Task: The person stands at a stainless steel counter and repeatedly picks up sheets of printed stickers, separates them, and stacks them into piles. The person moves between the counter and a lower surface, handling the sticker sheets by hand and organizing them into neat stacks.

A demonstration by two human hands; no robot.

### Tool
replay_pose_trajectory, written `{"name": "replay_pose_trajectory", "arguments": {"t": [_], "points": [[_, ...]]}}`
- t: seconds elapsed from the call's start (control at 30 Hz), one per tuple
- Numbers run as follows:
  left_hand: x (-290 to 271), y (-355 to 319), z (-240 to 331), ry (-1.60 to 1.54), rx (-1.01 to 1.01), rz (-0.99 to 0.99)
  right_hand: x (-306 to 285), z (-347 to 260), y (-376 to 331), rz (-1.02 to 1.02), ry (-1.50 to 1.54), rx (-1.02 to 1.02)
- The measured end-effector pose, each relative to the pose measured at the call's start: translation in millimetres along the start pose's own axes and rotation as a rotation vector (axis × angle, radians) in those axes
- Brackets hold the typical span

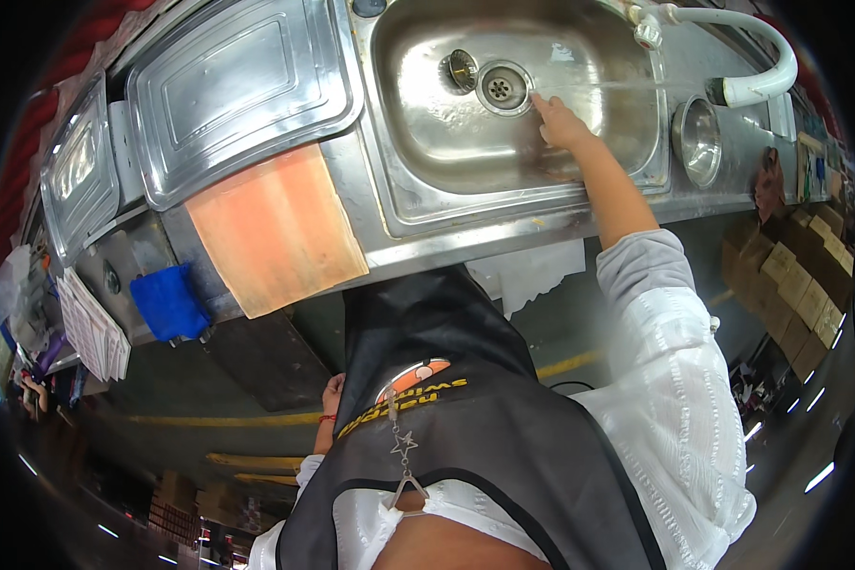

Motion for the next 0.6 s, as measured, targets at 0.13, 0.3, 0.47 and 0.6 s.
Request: {"name": "replay_pose_trajectory", "arguments": {"t": [0.13, 0.3, 0.47, 0.6], "points": [[-6, 6, -8, 0.048, 0.023, -0.011, 12, -4, 11, -0.051, -0.018, -0.194], [-11, 12, -21, 0.071, 0.001, 0.007, 2, -13, 20, 0.009, 0.111, 0.057], [1, 4, 9, 0.072, 0.041, -0.010, -16, -26, 41, 0.105, 0.163, 0.128], [-16, 13, -32, -0.079, 0.010, -0.022, -20, -40, 34, 0.048, 0.131, 0.021]]}}
Point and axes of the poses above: each hand's wrist, its own y-axis towards the middle knuckle, its own x-axis out of the palm, z = x × y, the point moved 2 cm from there along y, towards the middle knuckle, and after that the axes turned 6 degrees about -y, right-handed, at the moved point
